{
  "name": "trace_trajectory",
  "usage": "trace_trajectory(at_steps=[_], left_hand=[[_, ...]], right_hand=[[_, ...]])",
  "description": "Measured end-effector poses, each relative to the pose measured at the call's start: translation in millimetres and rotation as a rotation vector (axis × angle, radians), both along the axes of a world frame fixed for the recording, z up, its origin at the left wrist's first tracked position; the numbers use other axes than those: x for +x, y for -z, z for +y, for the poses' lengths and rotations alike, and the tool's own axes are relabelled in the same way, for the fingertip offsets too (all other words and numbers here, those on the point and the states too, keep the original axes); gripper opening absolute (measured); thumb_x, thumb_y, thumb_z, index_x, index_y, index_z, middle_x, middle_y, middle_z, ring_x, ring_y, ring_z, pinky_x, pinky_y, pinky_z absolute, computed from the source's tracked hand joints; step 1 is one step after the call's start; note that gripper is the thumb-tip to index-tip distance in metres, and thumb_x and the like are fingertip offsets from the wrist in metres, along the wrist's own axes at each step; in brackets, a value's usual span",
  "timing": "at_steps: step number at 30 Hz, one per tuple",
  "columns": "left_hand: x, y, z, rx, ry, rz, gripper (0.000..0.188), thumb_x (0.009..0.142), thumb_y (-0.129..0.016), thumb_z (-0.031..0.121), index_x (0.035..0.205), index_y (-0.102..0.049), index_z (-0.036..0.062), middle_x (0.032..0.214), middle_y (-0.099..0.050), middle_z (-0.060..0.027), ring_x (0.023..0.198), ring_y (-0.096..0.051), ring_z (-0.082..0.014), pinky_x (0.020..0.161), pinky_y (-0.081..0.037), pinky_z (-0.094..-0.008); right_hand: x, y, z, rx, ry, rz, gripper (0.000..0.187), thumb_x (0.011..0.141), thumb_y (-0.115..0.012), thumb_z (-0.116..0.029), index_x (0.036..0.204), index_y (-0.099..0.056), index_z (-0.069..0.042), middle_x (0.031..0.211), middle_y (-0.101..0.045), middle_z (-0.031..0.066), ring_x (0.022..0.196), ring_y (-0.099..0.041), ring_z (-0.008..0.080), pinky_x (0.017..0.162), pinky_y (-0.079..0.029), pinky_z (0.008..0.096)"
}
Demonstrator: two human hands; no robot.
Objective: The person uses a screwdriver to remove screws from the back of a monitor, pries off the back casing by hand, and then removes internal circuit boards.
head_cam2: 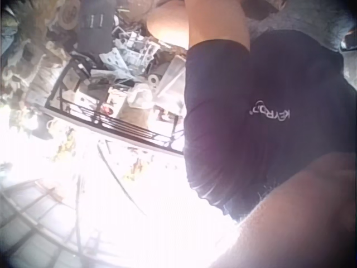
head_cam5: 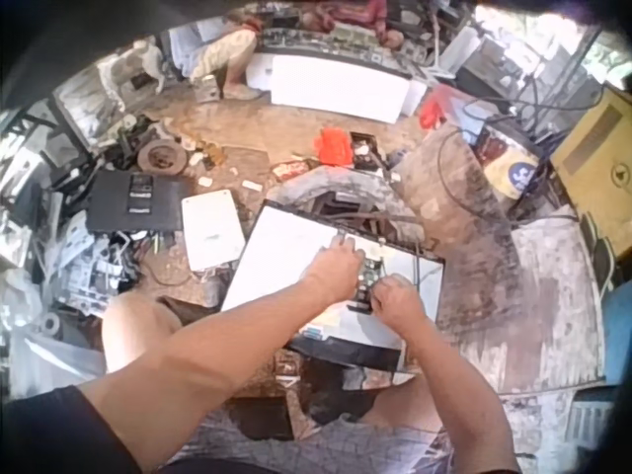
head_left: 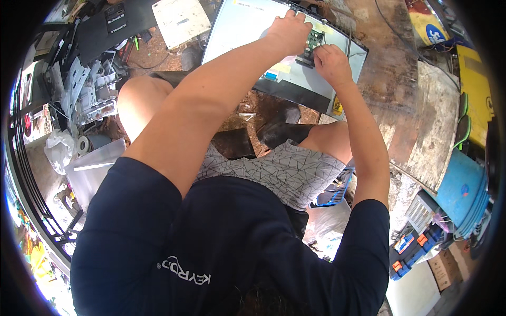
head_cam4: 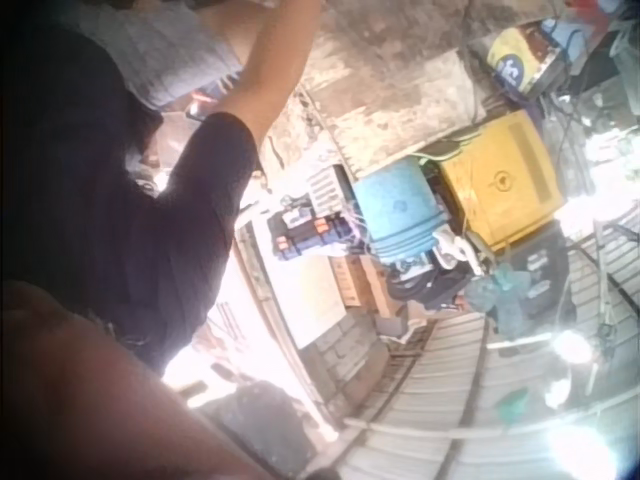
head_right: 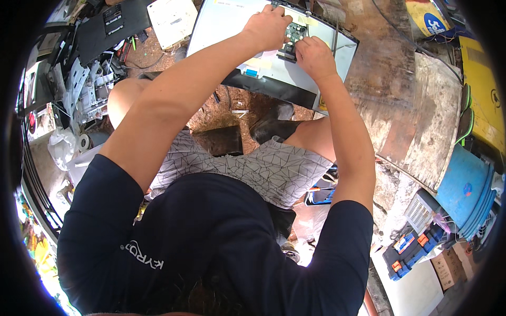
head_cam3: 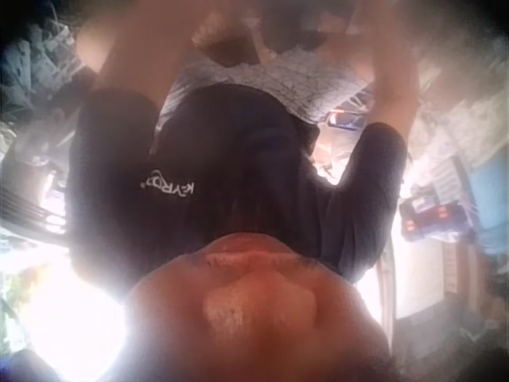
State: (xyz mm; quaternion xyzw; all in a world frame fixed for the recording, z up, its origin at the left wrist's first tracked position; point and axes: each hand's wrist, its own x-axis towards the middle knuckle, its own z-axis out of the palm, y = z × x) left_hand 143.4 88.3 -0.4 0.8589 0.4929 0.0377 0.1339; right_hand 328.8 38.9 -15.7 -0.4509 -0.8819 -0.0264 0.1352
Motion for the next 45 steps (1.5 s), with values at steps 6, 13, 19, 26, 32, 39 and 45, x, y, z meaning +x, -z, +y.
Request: trace_trajectory(at_steps=[6, 13, 19, 26, 32, 39, 45], left_hand=[[-0.2, 4.9, -1.7, 0.023, 0.015, -0.015, 0.052, 0.083, -0.075, 0.034, 0.127, -0.059, 0.0122, 0.130, -0.053, -0.0097, 0.125, -0.048, -0.0286, 0.098, -0.048, -0.0478], [-3.2, 1.0, -3.4, 0.042, -0.004, 0.003, 0.050, 0.085, -0.073, 0.036, 0.126, -0.059, 0.0117, 0.126, -0.056, -0.0098, 0.123, -0.051, -0.0298, 0.099, -0.049, -0.0464], [-1.3, 0.9, -4.2, 0.016, -0.010, -0.028, 0.051, 0.085, -0.073, 0.035, 0.126, -0.059, 0.0089, 0.128, -0.055, -0.0096, 0.126, -0.048, -0.0293, 0.104, -0.045, -0.0510], [-1.9, 1.7, -4.6, 0.010, 0.003, -0.037, 0.051, 0.085, -0.073, 0.036, 0.126, -0.059, 0.0086, 0.128, -0.054, -0.0096, 0.126, -0.048, -0.0295, 0.104, -0.044, -0.0508], [0.4, -2.4, -5.9, 0.028, 0.001, 0.021, 0.052, 0.086, -0.072, 0.036, 0.130, -0.057, 0.0129, 0.127, -0.054, -0.0090, 0.124, -0.050, -0.0301, 0.101, -0.048, -0.0457], [-1.1, -3.2, -5.3, 0.013, -0.010, 0.001, 0.054, 0.085, -0.073, 0.036, 0.131, -0.057, 0.0125, 0.128, -0.053, -0.0096, 0.125, -0.049, -0.0305, 0.103, -0.046, -0.0464], [1.0, 0.1, -6.5, 0.036, -0.018, -0.001, 0.053, 0.085, -0.073, 0.035, 0.130, -0.057, 0.0116, 0.128, -0.053, -0.0106, 0.125, -0.049, -0.0309, 0.103, -0.046, -0.0466]], right_hand=[[0.8, -1.7, -2.4, 0.009, 0.056, 0.036, 0.005, 0.077, -0.070, -0.013, 0.077, -0.067, -0.009, 0.073, -0.062, 0.0055, 0.076, -0.061, 0.0242, 0.070, -0.052, 0.0358], [-9.2, -3.1, -21.8, -0.146, 0.431, 0.292, 0.021, 0.089, -0.065, -0.025, 0.091, -0.075, -0.007, 0.086, -0.072, 0.0089, 0.080, -0.062, 0.0321, 0.074, -0.051, 0.0421], [-15.6, -16.7, -6.4, -0.375, 0.663, 0.137, 0.029, 0.087, -0.063, -0.039, 0.087, -0.077, -0.014, 0.084, -0.074, 0.0107, 0.085, -0.065, 0.0352, 0.079, -0.052, 0.0441], [-13.8, -18.8, 12.2, -0.601, 0.726, 0.189, 0.030, 0.085, -0.066, -0.037, 0.101, -0.069, -0.012, 0.090, -0.073, 0.0129, 0.090, -0.069, 0.0321, 0.081, -0.052, 0.0433], [-9.2, -7.9, 20.0, -0.665, 0.712, 0.162, 0.040, 0.085, -0.068, -0.032, 0.113, -0.055, -0.007, 0.094, -0.071, 0.0165, 0.092, -0.069, 0.0329, 0.083, -0.052, 0.0427], [-21.7, 7.0, 5.8, -0.609, 0.744, 0.585, 0.034, 0.082, -0.066, -0.018, 0.110, -0.055, -0.005, 0.085, -0.069, 0.0138, 0.083, -0.068, 0.0289, 0.077, -0.053, 0.0388], [-30.7, 20.0, 0.0, -0.485, 0.764, 0.654, 0.029, 0.082, -0.065, -0.015, 0.107, -0.054, -0.005, 0.078, -0.069, 0.0134, 0.076, -0.068, 0.0300, 0.072, -0.052, 0.0397]])
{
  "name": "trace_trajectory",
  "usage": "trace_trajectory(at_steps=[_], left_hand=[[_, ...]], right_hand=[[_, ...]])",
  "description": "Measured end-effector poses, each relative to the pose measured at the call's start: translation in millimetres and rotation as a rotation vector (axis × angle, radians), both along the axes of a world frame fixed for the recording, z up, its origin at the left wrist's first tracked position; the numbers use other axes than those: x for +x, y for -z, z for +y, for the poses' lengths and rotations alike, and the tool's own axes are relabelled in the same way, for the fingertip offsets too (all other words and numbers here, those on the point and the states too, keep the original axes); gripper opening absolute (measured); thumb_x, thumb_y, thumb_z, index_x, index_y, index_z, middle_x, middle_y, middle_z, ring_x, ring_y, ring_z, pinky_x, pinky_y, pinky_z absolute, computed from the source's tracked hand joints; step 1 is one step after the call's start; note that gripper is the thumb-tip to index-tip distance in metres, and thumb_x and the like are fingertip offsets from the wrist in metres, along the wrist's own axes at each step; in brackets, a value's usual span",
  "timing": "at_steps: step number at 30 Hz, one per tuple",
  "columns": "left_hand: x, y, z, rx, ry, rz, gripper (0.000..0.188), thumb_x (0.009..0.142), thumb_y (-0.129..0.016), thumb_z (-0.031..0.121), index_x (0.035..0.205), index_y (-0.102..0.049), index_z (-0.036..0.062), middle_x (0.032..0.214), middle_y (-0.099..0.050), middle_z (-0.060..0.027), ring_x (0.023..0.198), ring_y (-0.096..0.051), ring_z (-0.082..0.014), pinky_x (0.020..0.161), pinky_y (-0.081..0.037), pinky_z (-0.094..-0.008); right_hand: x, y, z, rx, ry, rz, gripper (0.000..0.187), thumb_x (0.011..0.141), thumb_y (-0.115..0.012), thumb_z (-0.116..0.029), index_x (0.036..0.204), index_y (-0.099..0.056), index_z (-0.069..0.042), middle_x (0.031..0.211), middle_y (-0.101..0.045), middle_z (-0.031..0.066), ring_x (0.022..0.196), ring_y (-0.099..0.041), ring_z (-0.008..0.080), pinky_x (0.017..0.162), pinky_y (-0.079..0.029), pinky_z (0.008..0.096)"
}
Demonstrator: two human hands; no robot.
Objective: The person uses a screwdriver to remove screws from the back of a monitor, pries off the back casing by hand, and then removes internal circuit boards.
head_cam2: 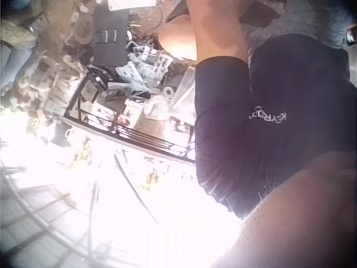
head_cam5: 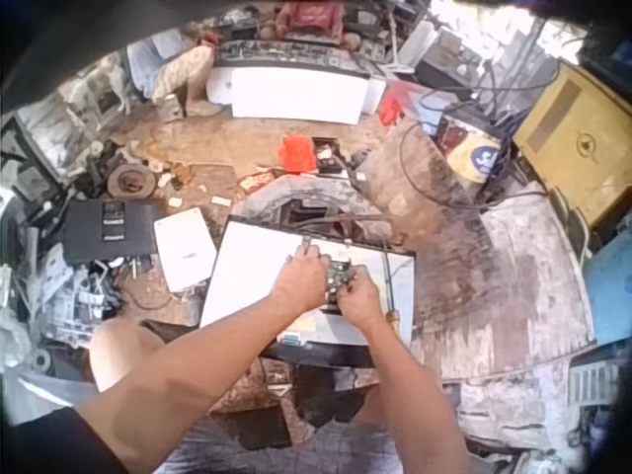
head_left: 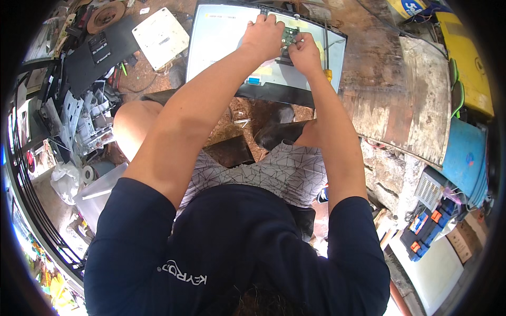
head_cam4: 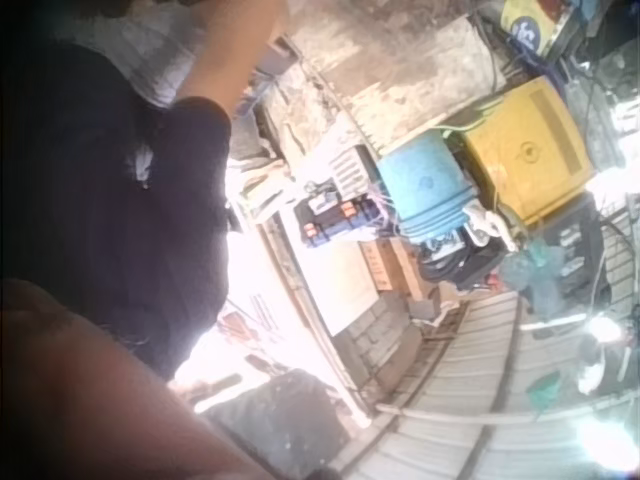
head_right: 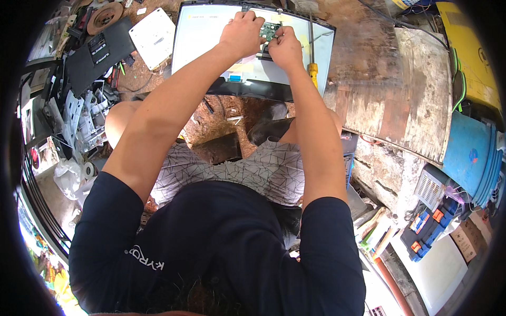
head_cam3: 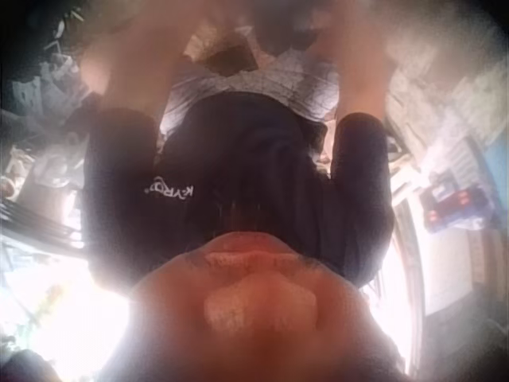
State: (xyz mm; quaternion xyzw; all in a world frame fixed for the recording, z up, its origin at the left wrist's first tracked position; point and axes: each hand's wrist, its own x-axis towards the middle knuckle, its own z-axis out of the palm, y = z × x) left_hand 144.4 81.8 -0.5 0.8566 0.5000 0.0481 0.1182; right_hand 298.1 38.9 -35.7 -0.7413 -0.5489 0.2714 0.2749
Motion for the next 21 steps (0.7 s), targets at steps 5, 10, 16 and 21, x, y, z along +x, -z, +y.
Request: trace_trajectory(at_steps=[5, 10, 16, 21], left_hand=[[-1.1, 1.6, 0.4, -0.008, 0.018, -0.015, 0.052, 0.085, -0.073, 0.034, 0.129, -0.057, 0.0108, 0.127, -0.053, -0.0112, 0.124, -0.050, -0.0312, 0.102, -0.046, -0.0469], [-1.2, 0.4, -1.6, 0.007, 0.011, -0.009, 0.051, 0.085, -0.073, 0.034, 0.128, -0.057, 0.0116, 0.127, -0.053, -0.0108, 0.124, -0.050, -0.0312, 0.101, -0.047, -0.0466], [-0.8, 1.4, 0.4, 0.005, 0.005, -0.009, 0.052, 0.084, -0.073, 0.034, 0.128, -0.058, 0.0116, 0.127, -0.053, -0.0109, 0.123, -0.051, -0.0316, 0.100, -0.048, -0.0463], [-0.9, -1.4, 0.8, 0.002, 0.008, 0.032, 0.052, 0.084, -0.073, 0.034, 0.128, -0.058, 0.0121, 0.127, -0.053, -0.0109, 0.123, -0.051, -0.0310, 0.099, -0.049, -0.0459]], right_hand=[[17.7, -19.3, 2.8, -0.099, -0.219, -0.022, 0.027, 0.083, -0.063, -0.014, 0.106, -0.052, -0.005, 0.080, -0.069, 0.0154, 0.076, -0.067, 0.0355, 0.071, -0.053, 0.0429], [3.0, -7.4, -2.2, 0.029, -0.130, -0.127, 0.028, 0.083, -0.062, -0.015, 0.107, -0.052, -0.007, 0.079, -0.068, 0.0127, 0.074, -0.067, 0.0300, 0.071, -0.052, 0.0407], [-3.8, 2.8, -9.4, 0.102, -0.091, -0.193, 0.028, 0.083, -0.061, -0.014, 0.108, -0.052, -0.008, 0.077, -0.067, 0.0100, 0.069, -0.065, 0.0250, 0.066, -0.050, 0.0376], [32.6, -30.8, 3.2, -0.015, -0.130, 0.079, 0.030, 0.087, -0.063, -0.021, 0.112, -0.054, -0.006, 0.071, -0.065, 0.0058, 0.061, -0.059, 0.0179, 0.060, -0.047, 0.0346]])
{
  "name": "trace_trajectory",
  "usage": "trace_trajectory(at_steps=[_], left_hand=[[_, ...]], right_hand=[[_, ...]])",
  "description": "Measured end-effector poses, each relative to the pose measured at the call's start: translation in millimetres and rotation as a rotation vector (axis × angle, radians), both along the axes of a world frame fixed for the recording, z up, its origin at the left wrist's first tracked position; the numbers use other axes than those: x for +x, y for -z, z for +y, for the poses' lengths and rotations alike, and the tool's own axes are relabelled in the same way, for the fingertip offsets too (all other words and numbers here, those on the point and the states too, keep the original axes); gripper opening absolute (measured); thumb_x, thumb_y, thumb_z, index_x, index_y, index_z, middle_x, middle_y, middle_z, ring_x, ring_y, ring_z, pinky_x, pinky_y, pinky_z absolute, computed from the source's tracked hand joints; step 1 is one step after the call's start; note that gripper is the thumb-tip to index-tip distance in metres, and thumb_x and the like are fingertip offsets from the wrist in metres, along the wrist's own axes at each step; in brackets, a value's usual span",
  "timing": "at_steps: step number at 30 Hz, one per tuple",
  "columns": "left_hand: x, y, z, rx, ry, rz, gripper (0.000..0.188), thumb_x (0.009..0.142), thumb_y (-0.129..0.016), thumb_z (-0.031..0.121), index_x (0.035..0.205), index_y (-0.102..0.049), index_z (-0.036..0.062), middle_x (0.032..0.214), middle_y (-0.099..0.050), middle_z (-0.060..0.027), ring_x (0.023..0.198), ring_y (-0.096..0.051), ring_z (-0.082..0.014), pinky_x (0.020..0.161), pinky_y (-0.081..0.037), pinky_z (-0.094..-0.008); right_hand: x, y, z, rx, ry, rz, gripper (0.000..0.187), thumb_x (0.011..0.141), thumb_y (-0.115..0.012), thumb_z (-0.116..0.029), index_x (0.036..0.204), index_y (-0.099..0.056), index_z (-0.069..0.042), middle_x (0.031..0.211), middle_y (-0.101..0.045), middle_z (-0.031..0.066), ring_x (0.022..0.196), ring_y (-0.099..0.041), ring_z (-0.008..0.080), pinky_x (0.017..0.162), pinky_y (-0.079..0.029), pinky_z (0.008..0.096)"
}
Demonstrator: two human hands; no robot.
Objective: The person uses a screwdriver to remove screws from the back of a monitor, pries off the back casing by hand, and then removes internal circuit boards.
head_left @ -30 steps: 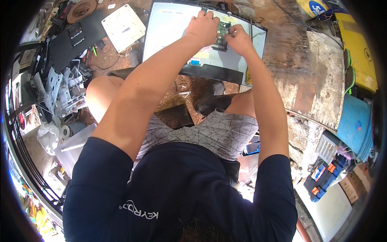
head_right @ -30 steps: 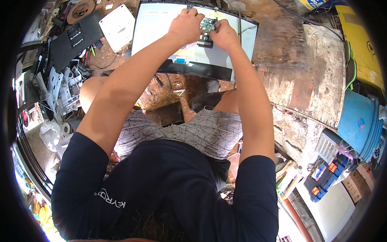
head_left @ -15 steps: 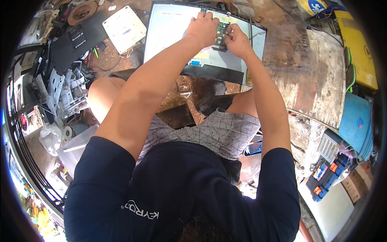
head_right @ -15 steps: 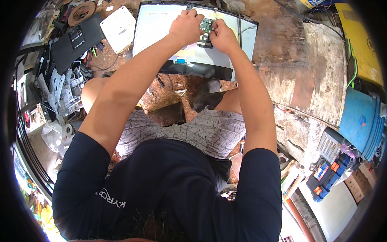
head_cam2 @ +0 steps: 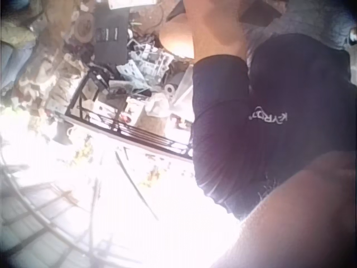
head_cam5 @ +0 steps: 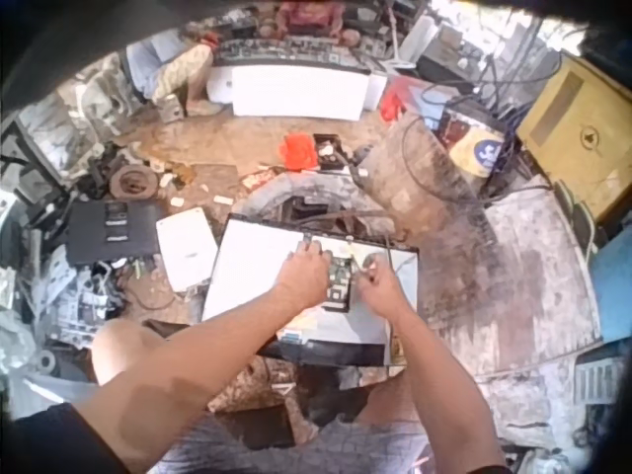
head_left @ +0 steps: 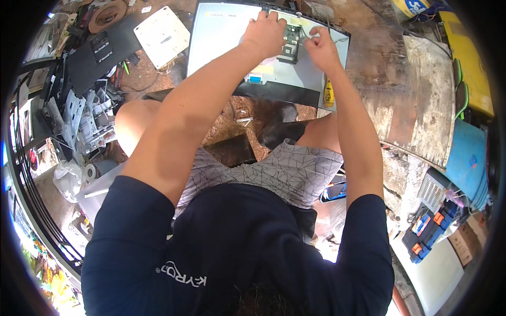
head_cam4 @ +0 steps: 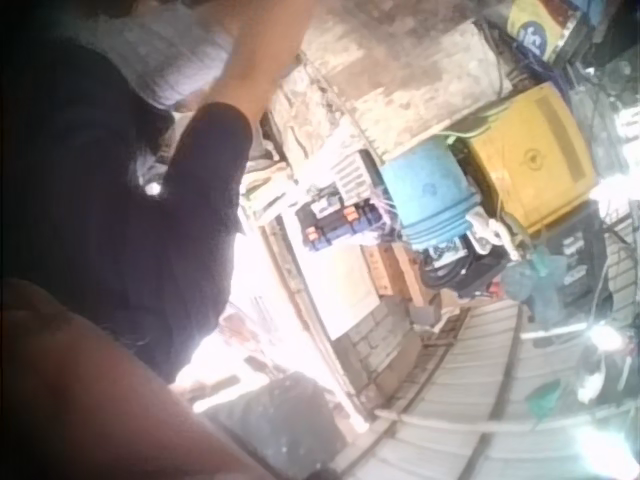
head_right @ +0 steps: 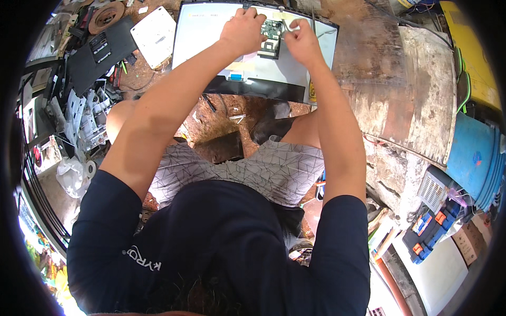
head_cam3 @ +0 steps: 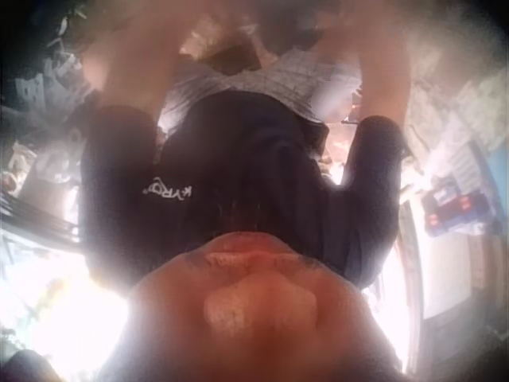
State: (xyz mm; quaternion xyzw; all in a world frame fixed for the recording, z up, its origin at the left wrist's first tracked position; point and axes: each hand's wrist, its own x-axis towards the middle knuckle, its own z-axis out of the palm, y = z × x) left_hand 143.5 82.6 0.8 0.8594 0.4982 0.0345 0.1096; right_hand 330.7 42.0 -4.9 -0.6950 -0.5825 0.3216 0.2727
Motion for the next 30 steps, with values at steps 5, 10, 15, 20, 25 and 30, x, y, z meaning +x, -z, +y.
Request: trace_trajectory(at_steps=[5, 10, 15, 20, 25, 30], left_hand=[[0.8, -0.9, 1.1, -0.047, 0.009, -0.060, 0.051, 0.085, -0.073, 0.034, 0.125, -0.059, 0.0066, 0.127, -0.054, -0.0129, 0.124, -0.049, -0.0311, 0.101, -0.046, -0.0485], [-0.5, 5.9, 2.7, 0.003, 0.001, -0.049, 0.052, 0.085, -0.073, 0.034, 0.127, -0.058, 0.0085, 0.127, -0.053, -0.0123, 0.124, -0.049, -0.0314, 0.100, -0.047, -0.0472], [1.9, 5.5, 1.5, 0.021, 0.002, -0.018, 0.054, 0.085, -0.073, 0.035, 0.131, -0.055, 0.0132, 0.127, -0.053, -0.0100, 0.124, -0.049, -0.0312, 0.097, -0.052, -0.0464], [-0.1, 5.9, 1.3, 0.013, -0.007, -0.009, 0.054, 0.085, -0.072, 0.035, 0.132, -0.055, 0.0131, 0.127, -0.053, -0.0098, 0.125, -0.048, -0.0306, 0.097, -0.052, -0.0464], [0.4, 4.4, 0.2, 0.023, -0.003, -0.012, 0.054, 0.086, -0.072, 0.035, 0.132, -0.055, 0.0134, 0.127, -0.053, -0.0097, 0.125, -0.048, -0.0304, 0.096, -0.052, -0.0460], [0.8, 5.1, 1.5, 0.019, 0.005, -0.007, 0.053, 0.086, -0.072, 0.035, 0.131, -0.054, 0.0136, 0.126, -0.053, -0.0101, 0.124, -0.048, -0.0309, 0.096, -0.053, -0.0458]], right_hand=[[28.2, 2.4, 1.8, 0.004, -0.093, -0.047, 0.031, 0.091, -0.058, -0.027, 0.118, -0.062, -0.014, 0.070, -0.066, 0.0073, 0.063, -0.062, 0.0206, 0.062, -0.050, 0.0352], [7.5, -4.2, -8.3, 0.015, -0.149, -0.484, 0.036, 0.090, -0.059, -0.039, 0.120, -0.067, -0.022, 0.080, -0.071, 0.0135, 0.073, -0.068, 0.0311, 0.068, -0.052, 0.0421], [7.5, 26.0, -14.7, 0.237, -0.117, -0.612, 0.039, 0.088, -0.064, -0.037, 0.123, -0.068, -0.021, 0.072, -0.069, 0.0116, 0.068, -0.066, 0.0317, 0.068, -0.051, 0.0425], [0.1, 11.8, -13.5, 0.264, -0.197, -0.683, 0.027, 0.089, -0.064, -0.032, 0.112, -0.073, -0.021, 0.079, -0.071, 0.0089, 0.077, -0.066, 0.0278, 0.075, -0.045, 0.0420], [5.8, 13.4, -13.4, 0.301, -0.198, -0.617, 0.021, 0.088, -0.065, -0.028, 0.104, -0.075, -0.019, 0.081, -0.071, 0.0047, 0.080, -0.065, 0.0272, 0.077, -0.043, 0.0411], [0.3, 16.0, -2.4, 0.255, -0.145, -0.576, 0.011, 0.085, -0.067, -0.023, 0.090, -0.074, -0.017, 0.086, -0.069, 0.0006, 0.087, -0.061, 0.0265, 0.084, -0.040, 0.0430]])
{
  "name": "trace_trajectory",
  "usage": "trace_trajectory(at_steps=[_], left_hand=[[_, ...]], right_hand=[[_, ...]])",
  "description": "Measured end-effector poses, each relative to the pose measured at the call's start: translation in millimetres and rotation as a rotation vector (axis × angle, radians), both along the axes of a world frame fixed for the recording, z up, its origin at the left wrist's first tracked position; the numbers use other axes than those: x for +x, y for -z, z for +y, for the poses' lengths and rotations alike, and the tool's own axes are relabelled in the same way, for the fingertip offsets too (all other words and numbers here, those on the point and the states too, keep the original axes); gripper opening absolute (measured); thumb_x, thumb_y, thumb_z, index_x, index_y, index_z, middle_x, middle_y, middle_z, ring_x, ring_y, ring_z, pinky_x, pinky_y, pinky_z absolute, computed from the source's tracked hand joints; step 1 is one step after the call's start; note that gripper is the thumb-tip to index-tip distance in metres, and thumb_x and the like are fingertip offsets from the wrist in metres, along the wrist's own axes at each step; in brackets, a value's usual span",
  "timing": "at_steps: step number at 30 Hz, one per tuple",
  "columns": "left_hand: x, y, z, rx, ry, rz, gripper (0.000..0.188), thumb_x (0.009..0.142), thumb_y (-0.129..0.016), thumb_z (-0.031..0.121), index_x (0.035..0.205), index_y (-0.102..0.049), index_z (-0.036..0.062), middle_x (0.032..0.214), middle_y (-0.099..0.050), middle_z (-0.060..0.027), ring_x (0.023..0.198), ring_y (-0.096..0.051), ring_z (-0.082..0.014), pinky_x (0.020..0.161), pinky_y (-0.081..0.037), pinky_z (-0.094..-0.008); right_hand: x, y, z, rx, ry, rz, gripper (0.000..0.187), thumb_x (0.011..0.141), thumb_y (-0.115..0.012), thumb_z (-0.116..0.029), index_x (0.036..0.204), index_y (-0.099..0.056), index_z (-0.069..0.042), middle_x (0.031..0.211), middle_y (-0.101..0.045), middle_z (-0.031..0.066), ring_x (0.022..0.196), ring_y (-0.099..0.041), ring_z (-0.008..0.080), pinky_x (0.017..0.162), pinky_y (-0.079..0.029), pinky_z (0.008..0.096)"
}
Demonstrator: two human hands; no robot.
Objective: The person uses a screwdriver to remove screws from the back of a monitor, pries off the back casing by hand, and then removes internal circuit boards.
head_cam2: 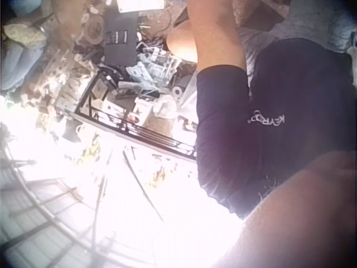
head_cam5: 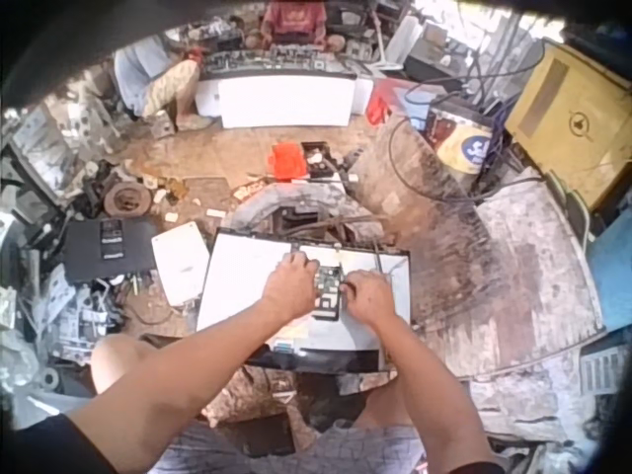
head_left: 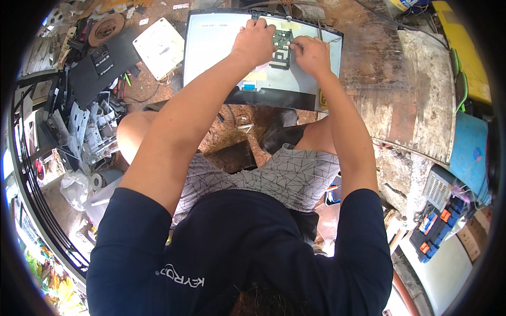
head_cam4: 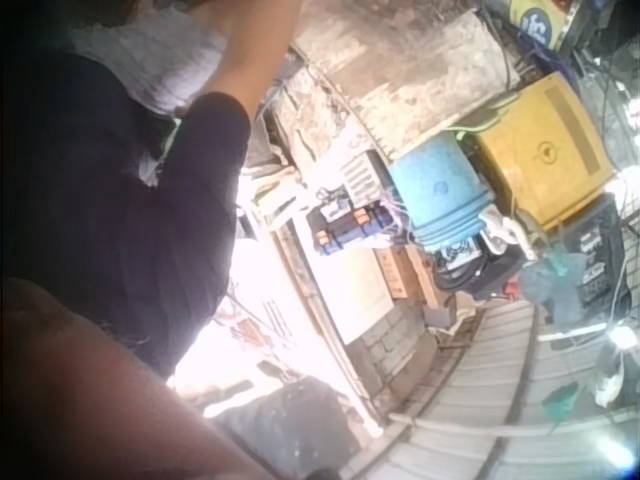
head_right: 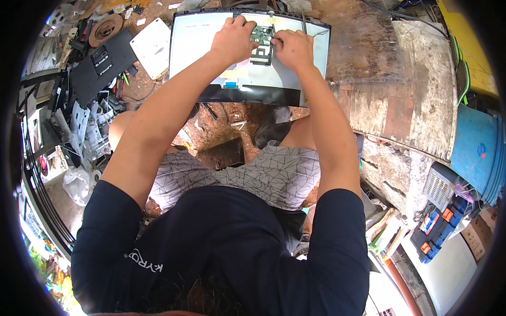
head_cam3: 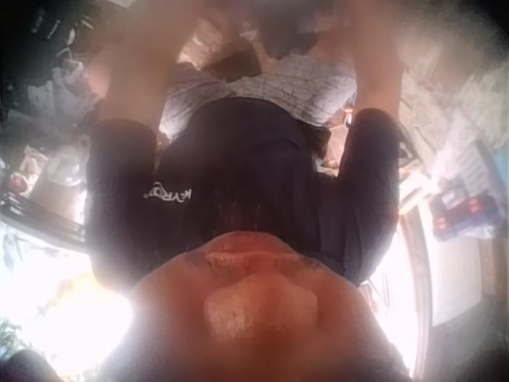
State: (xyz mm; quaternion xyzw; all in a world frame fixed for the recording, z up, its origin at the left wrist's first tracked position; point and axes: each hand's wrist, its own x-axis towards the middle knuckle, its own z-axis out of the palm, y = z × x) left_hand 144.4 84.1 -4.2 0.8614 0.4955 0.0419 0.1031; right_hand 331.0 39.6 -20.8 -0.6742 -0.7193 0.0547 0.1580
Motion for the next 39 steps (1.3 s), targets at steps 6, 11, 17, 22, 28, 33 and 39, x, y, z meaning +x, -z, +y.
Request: trace_trajectory(at_steps=[6, 11, 17, 22, 28, 33, 39], left_hand=[[-1.5, -4.6, 1.2, -0.026, 0.011, 0.017, 0.054, 0.085, -0.072, 0.035, 0.131, -0.054, 0.0130, 0.126, -0.053, -0.0111, 0.124, -0.049, -0.0314, 0.097, -0.052, -0.0462], [-0.8, -1.6, -1.7, -0.022, 0.023, -0.016, 0.053, 0.086, -0.072, 0.033, 0.131, -0.054, 0.0123, 0.127, -0.052, -0.0116, 0.124, -0.049, -0.0324, 0.101, -0.049, -0.0467], [3.6, 0.7, -3.9, 0.006, 0.025, 0.005, 0.054, 0.085, -0.073, 0.033, 0.130, -0.055, 0.0101, 0.127, -0.052, -0.0128, 0.124, -0.049, -0.0350, 0.101, -0.048, -0.0481], [-0.2, -3.9, 3.4, -0.096, 0.044, -0.040, 0.057, 0.085, -0.072, 0.036, 0.130, -0.054, 0.0064, 0.131, -0.050, -0.0152, 0.129, -0.045, -0.0336, 0.110, -0.039, -0.0510], [-43.3, -1.6, 3.4, 0.030, 0.022, -0.448, 0.066, 0.085, -0.071, 0.032, 0.140, -0.046, 0.0084, 0.144, -0.046, -0.0155, 0.133, -0.043, -0.0356, 0.109, -0.040, -0.0433], [-106.5, -43.3, -29.0, -0.376, -0.035, -0.155, 0.060, 0.085, -0.069, 0.038, 0.134, -0.054, 0.0078, 0.127, -0.060, -0.0190, 0.120, -0.057, -0.0323, 0.102, -0.046, -0.0403], [-121.9, -51.9, -47.0, -0.559, -0.121, -0.143, 0.053, 0.085, -0.070, 0.040, 0.127, -0.060, 0.0088, 0.116, -0.068, -0.0141, 0.108, -0.064, -0.0324, 0.095, -0.050, -0.0408]], right_hand=[[-7.0, 1.0, 1.0, 0.118, -0.012, -0.185, 0.010, 0.083, -0.065, -0.020, 0.086, -0.074, -0.019, 0.088, -0.067, -0.0004, 0.091, -0.059, 0.0242, 0.092, -0.036, 0.0470], [-3.2, -0.3, -4.7, 0.176, -0.065, -0.211, 0.010, 0.079, -0.067, -0.017, 0.084, -0.075, -0.018, 0.085, -0.066, -0.0010, 0.089, -0.058, 0.0232, 0.095, -0.035, 0.0455], [9.4, -6.6, -10.4, 0.174, -0.053, -0.288, 0.008, 0.079, -0.068, -0.020, 0.082, -0.074, -0.019, 0.085, -0.065, -0.0007, 0.091, -0.059, 0.0224, 0.091, -0.039, 0.0433], [1.4, -13.5, 6.5, 0.266, -0.011, -0.179, 0.007, 0.084, -0.067, -0.023, 0.084, -0.072, -0.018, 0.084, -0.061, 0.0042, 0.092, -0.060, 0.0280, 0.081, -0.045, 0.0448], [19.4, -27.5, -5.5, 0.194, 0.162, 0.075, 0.012, 0.086, -0.068, -0.020, 0.094, -0.072, -0.012, 0.105, -0.062, 0.0097, 0.106, -0.059, 0.0327, 0.091, -0.048, 0.0437], [12.6, -22.8, -20.8, 0.246, 0.011, 0.086, 0.037, 0.083, -0.069, -0.021, 0.116, -0.062, -0.004, 0.118, -0.060, 0.0171, 0.110, -0.058, 0.0361, 0.094, -0.047, 0.0447], [-43.1, -38.6, -19.9, 0.082, -0.193, 0.077, 0.060, 0.080, -0.072, -0.027, 0.131, -0.053, -0.002, 0.132, -0.056, 0.0209, 0.122, -0.053, 0.0377, 0.104, -0.042, 0.0457]])
